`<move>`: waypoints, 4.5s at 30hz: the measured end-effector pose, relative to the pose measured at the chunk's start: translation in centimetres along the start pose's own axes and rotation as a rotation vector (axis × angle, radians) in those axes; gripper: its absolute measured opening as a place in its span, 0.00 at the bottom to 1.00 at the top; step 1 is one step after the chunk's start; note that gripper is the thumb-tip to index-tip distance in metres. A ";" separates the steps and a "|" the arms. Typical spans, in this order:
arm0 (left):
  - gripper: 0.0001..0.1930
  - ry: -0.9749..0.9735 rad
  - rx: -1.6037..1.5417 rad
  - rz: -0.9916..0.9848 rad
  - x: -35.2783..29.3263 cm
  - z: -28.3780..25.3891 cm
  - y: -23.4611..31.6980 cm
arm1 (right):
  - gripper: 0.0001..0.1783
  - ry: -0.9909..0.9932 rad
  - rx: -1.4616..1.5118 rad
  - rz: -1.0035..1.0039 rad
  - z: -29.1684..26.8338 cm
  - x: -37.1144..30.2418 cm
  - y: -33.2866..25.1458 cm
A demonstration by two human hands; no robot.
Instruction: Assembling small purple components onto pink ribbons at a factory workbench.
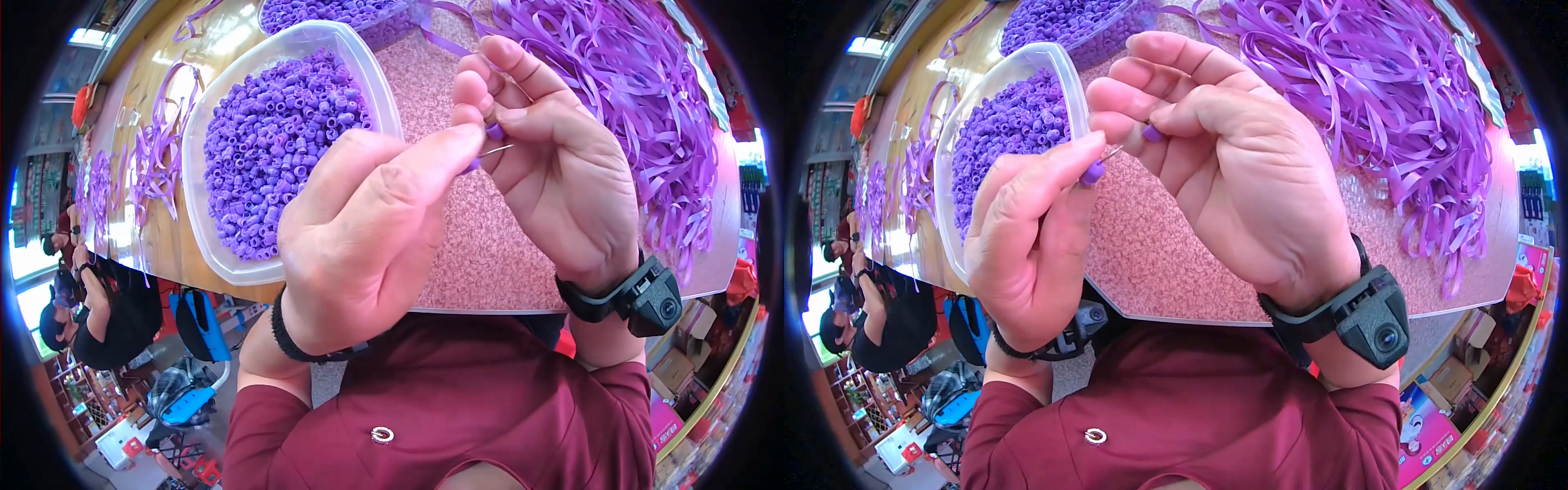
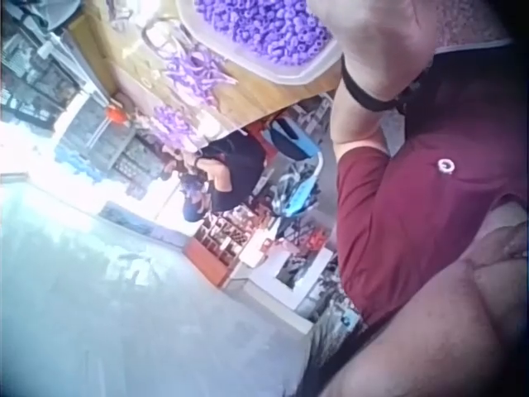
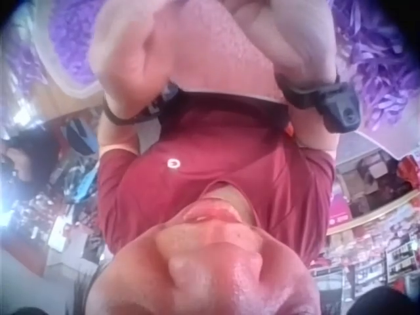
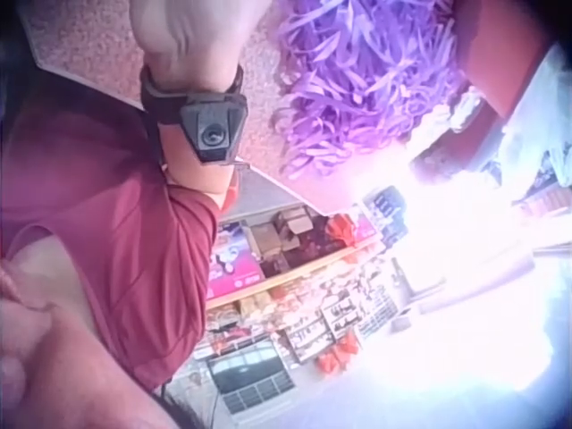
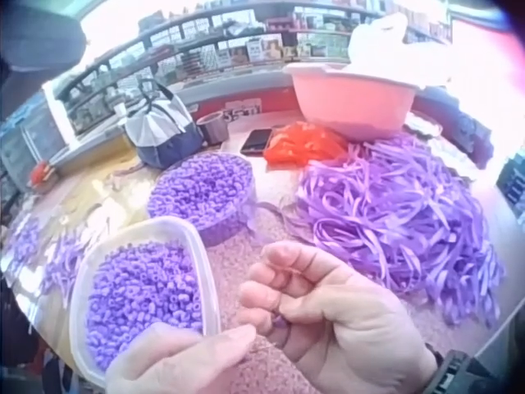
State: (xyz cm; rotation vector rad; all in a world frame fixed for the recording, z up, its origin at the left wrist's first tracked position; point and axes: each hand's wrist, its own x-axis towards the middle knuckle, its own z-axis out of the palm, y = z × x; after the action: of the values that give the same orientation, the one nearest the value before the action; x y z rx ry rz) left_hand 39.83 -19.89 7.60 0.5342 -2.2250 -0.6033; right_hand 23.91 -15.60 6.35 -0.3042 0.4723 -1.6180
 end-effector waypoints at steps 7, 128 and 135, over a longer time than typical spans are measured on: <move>0.14 0.111 -0.078 0.044 1.4 2.6 -0.5 | 0.23 0.042 0.017 -0.050 0.7 -0.2 -0.1; 0.12 0.254 -0.392 0.054 1.2 0.4 -0.2 | 0.05 -0.083 -1.976 -0.583 -1.7 1.5 -2.9; 0.12 -0.145 -1.070 -0.525 2.7 1.5 1.1 | 0.03 -0.176 -1.344 -0.282 0.2 -2.8 -4.2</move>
State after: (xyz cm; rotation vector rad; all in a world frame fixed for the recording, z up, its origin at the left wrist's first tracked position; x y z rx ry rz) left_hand 36.82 -20.04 8.82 0.4809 -1.5226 -1.9671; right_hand 20.62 -12.61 8.77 -1.5431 1.3811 -1.2839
